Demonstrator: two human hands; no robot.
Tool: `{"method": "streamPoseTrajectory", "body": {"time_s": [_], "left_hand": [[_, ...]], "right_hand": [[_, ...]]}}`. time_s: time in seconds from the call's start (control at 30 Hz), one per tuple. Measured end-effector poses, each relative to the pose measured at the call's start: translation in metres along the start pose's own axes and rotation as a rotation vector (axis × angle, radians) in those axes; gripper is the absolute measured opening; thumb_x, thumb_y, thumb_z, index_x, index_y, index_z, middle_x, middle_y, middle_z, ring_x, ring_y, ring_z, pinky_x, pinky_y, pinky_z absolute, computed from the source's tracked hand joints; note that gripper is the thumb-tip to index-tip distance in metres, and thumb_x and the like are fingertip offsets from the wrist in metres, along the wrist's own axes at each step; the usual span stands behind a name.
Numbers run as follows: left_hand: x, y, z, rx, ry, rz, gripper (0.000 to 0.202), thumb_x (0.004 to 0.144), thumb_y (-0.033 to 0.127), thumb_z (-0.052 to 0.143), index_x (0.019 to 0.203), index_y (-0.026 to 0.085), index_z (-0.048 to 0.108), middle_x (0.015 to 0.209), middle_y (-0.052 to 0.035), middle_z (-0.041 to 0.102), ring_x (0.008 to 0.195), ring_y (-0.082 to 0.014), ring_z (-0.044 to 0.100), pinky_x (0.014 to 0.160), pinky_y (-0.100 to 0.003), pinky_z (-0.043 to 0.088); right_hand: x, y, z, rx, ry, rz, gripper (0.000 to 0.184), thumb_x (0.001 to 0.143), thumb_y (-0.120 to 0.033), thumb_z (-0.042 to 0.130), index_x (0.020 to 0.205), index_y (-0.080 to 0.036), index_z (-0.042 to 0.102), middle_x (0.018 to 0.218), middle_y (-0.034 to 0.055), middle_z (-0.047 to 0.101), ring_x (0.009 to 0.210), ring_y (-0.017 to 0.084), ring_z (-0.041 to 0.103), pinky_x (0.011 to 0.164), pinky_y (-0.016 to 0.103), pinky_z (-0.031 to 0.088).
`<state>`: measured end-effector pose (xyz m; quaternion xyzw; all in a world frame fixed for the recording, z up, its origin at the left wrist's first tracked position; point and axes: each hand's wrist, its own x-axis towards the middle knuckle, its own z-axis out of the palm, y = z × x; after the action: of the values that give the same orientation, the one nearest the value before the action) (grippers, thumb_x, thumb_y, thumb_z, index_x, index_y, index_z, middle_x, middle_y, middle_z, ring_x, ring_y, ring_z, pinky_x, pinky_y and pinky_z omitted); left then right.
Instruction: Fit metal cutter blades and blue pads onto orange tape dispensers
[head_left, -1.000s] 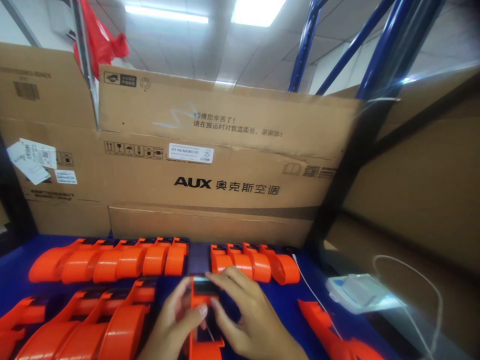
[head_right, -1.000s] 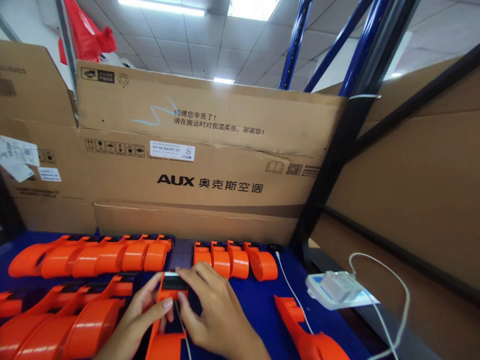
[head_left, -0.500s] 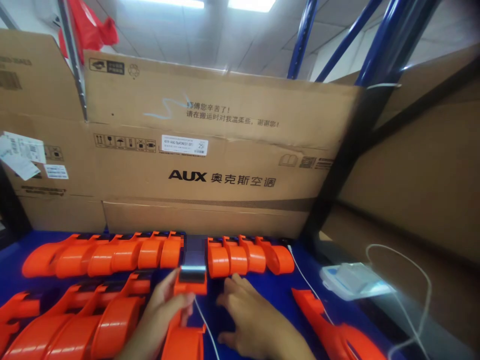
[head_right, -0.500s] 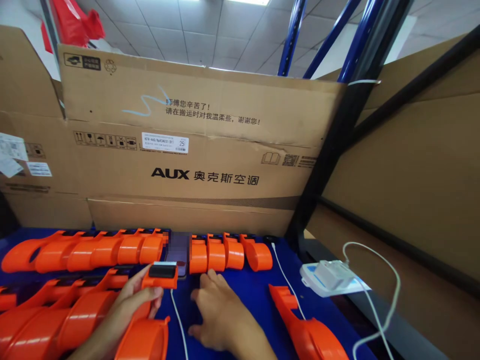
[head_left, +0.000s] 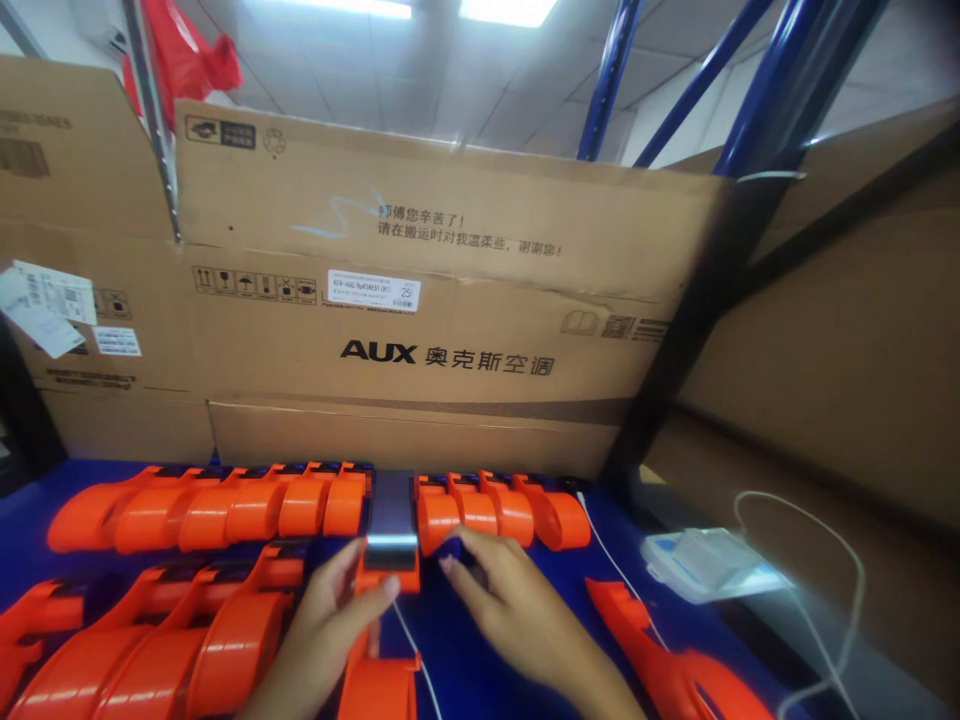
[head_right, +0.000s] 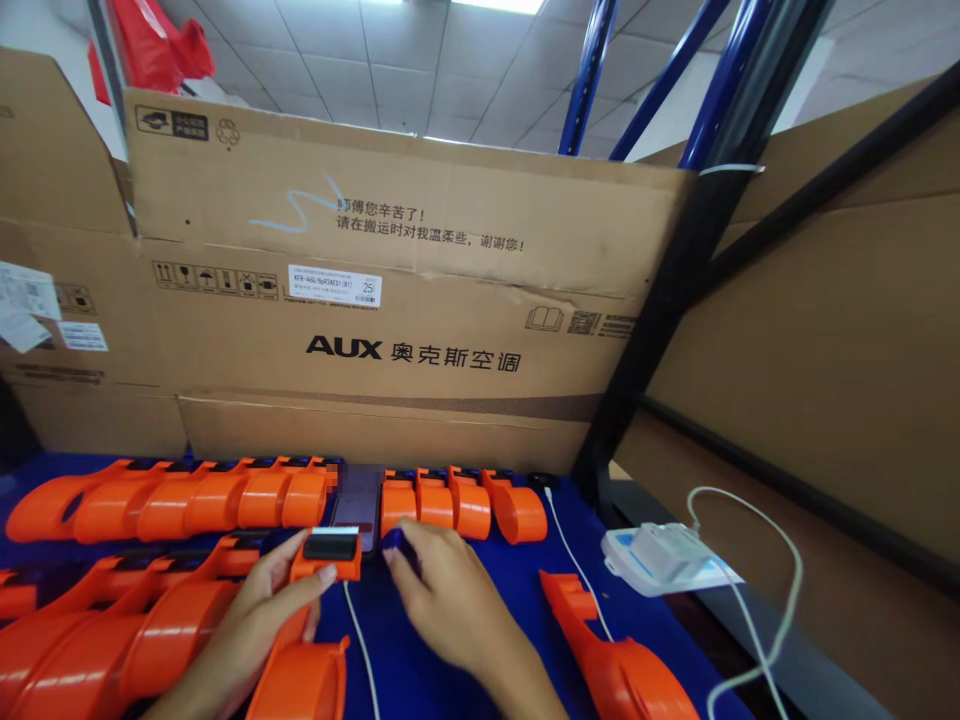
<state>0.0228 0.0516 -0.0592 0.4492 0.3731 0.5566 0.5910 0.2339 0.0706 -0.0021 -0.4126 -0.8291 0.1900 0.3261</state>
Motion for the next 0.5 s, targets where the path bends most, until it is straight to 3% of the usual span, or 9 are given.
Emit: {"method": "streamPoseTrajectory", "body": {"time_s": [0.13,0.23,0.4,0.5], "left_hand": [[0.001,0.001,0.002,0.046,0.007,0.013,0.033,0.081,0.036,0.078,0.108,0.018,0.072,0.071,0.001,0.067,0.051,-0.0085,0.051,0.05,-0.02,0.044],[0.004,0.0,0.002,0.069,0.027,0.026,0.036,0.079,0.038,0.078,0.108,0.017,0.072,0.073,-0.0002,0.068,0.051,-0.0086,0.05,0.048,-0.02,0.043],[0.005,0.001,0.001,0.094,0.035,0.0,0.045,0.079,0.042,0.077,0.116,0.016,0.069,0.062,0.003,0.062,0.047,-0.0084,0.046,0.045,-0.019,0.039],[0.005,0.002,0.0,0.106,0.024,0.006,0.045,0.079,0.043,0.077,0.115,0.017,0.069,0.064,0.0022,0.064,0.046,-0.0088,0.047,0.044,-0.02,0.039]], "right_hand": [[0.002,-0.001,0.003,0.18,-0.008,0.053,0.026,0.103,-0.031,0.046,0.123,-0.024,0.062,0.11,0.0061,0.071,0.102,0.024,0.066,0.092,0.04,0.052],[0.0,-0.001,0.012,0.184,0.091,0.062,0.036,0.101,-0.034,0.052,0.136,-0.026,0.055,0.129,0.0086,0.065,0.12,0.027,0.059,0.103,0.046,0.046],[-0.006,-0.001,0.017,0.178,0.075,0.05,0.03,0.104,-0.034,0.041,0.123,-0.023,0.062,0.102,0.0062,0.07,0.097,0.022,0.065,0.096,0.042,0.05],[-0.007,-0.002,0.016,0.154,0.043,0.063,0.031,0.105,-0.034,0.038,0.124,-0.023,0.06,0.103,0.0061,0.068,0.1,0.022,0.063,0.098,0.042,0.048]]}}
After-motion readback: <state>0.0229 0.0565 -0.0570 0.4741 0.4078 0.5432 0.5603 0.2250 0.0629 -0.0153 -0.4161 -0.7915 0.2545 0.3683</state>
